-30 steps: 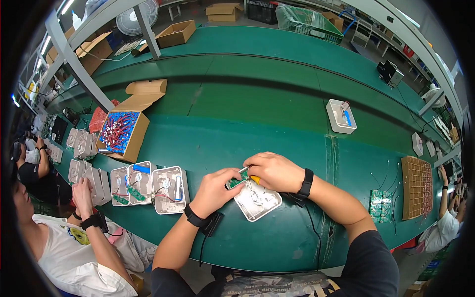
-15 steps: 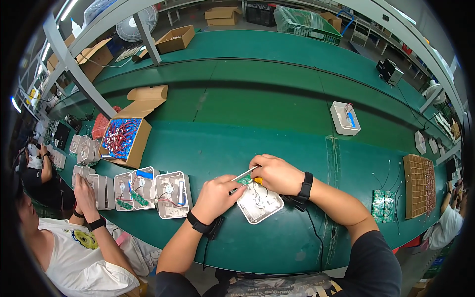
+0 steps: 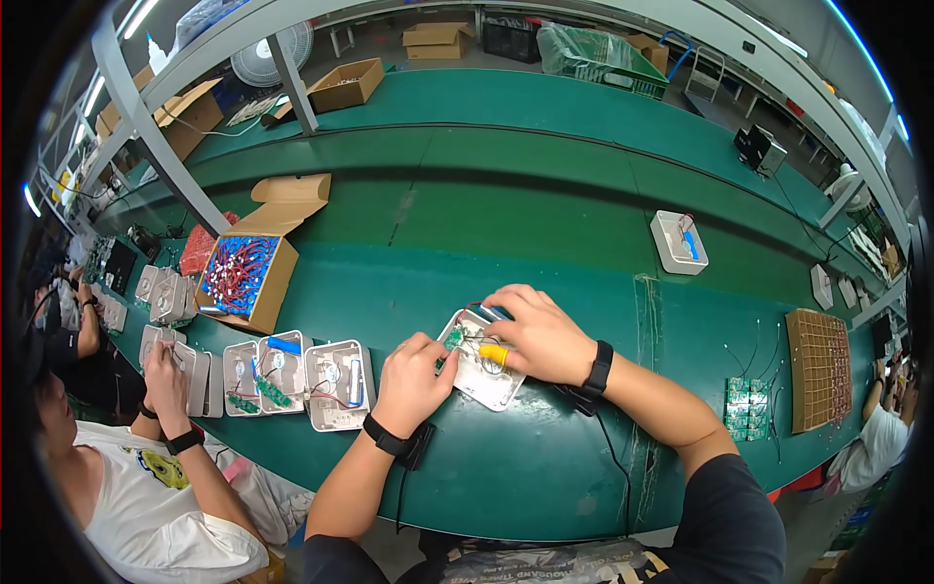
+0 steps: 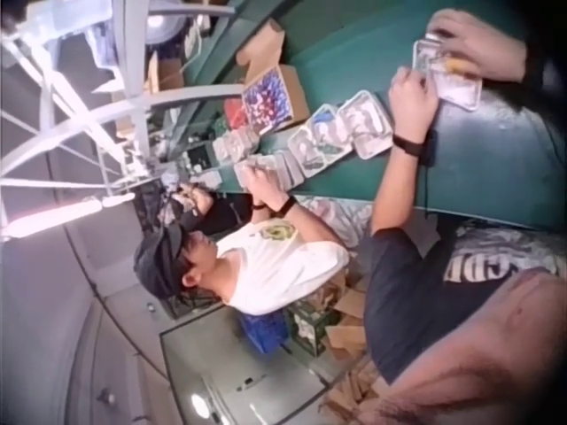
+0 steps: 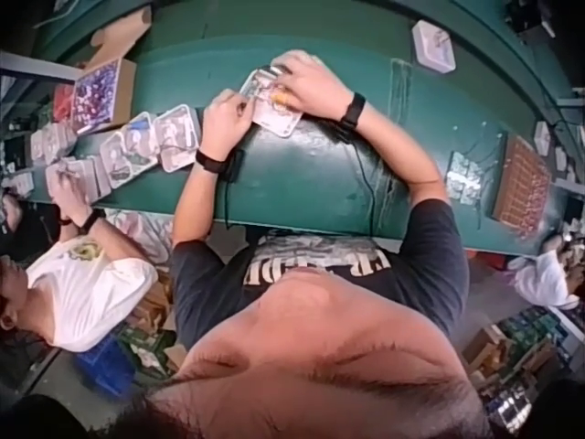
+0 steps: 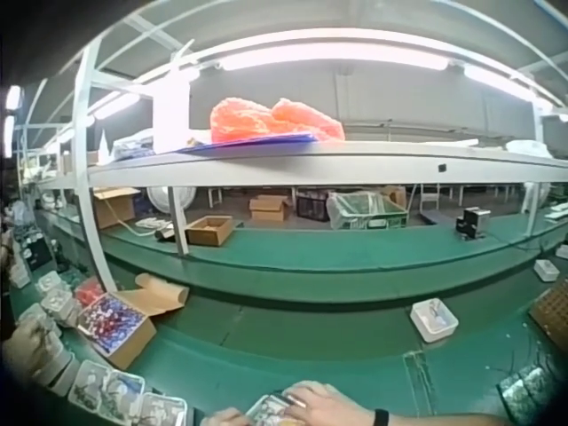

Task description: Assembling and inspecting small electronic components on an industrial production line.

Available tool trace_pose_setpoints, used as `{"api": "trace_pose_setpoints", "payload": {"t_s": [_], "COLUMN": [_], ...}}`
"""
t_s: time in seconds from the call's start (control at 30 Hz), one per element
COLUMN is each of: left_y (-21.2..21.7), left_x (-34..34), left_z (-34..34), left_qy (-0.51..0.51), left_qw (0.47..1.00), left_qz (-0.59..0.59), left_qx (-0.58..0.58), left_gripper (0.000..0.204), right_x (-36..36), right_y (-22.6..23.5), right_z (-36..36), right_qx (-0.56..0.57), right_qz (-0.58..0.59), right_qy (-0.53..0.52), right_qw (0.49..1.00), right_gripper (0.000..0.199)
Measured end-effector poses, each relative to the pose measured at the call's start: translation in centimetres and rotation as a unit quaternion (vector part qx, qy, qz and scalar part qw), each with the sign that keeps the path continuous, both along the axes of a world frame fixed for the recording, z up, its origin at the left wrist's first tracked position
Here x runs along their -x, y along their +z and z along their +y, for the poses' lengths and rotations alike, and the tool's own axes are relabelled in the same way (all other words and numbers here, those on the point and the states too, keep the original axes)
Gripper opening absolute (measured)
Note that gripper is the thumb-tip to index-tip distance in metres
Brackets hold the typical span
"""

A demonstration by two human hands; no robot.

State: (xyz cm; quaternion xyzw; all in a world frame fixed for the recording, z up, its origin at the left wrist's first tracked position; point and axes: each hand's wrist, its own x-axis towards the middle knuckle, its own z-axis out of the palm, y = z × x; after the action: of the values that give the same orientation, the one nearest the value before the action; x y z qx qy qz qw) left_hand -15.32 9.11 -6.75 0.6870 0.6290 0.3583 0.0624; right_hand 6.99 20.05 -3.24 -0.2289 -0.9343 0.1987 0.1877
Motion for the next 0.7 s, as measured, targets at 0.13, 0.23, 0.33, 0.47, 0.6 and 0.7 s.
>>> {"api": "trace_pose_setpoints", "payload": {"t_s": [0.13,0.23,0.33,0.47,0.6,0.7], "left_y": [-0.1,-0.2,-0.2,0.1,0.0,-0.1], "left_x": [0.0,-0.2,-0.1,-0.2,-0.2,0.0], "left_z": [-0.1,0.2,-0.1,0.1,0.0,-0.1], "left_qy": [0.005,0.007,0.008,0.003,0.003,-0.003], "left_qw": [1.0,1.0,1.0,1.0,1.0,1.0], "left_qz": [-0.008,-0.003,-0.004,-0.002,-0.003,-0.002], "left_qx": [-0.011,-0.014,-0.007,-0.005,-0.006,-0.005], "left_gripper": [0.015,0.015,0.016,0.016,0.016,0.016], "right_x": [0.1,0.0,0.2,-0.2,-0.9,-0.2], "right_y": [-0.1,-0.2,-0.8,0.1,1.4,-0.1], "right_z": [-1.1,-1.3,-1.9,-0.7,-0.3,-1.4], "right_qx": [-0.062,-0.004,0.015,0.054,0.065,0.014], "right_qz": [-0.062,-0.048,-0.074,-0.067,-0.126,-0.094], "right_qy": [-0.002,0.014,0.014,0.026,0.036,0.032], "right_qw": [0.996,0.999,0.997,0.996,0.989,0.995], "right_gripper": [0.028,0.032,0.034,0.035,0.035,0.033]}}
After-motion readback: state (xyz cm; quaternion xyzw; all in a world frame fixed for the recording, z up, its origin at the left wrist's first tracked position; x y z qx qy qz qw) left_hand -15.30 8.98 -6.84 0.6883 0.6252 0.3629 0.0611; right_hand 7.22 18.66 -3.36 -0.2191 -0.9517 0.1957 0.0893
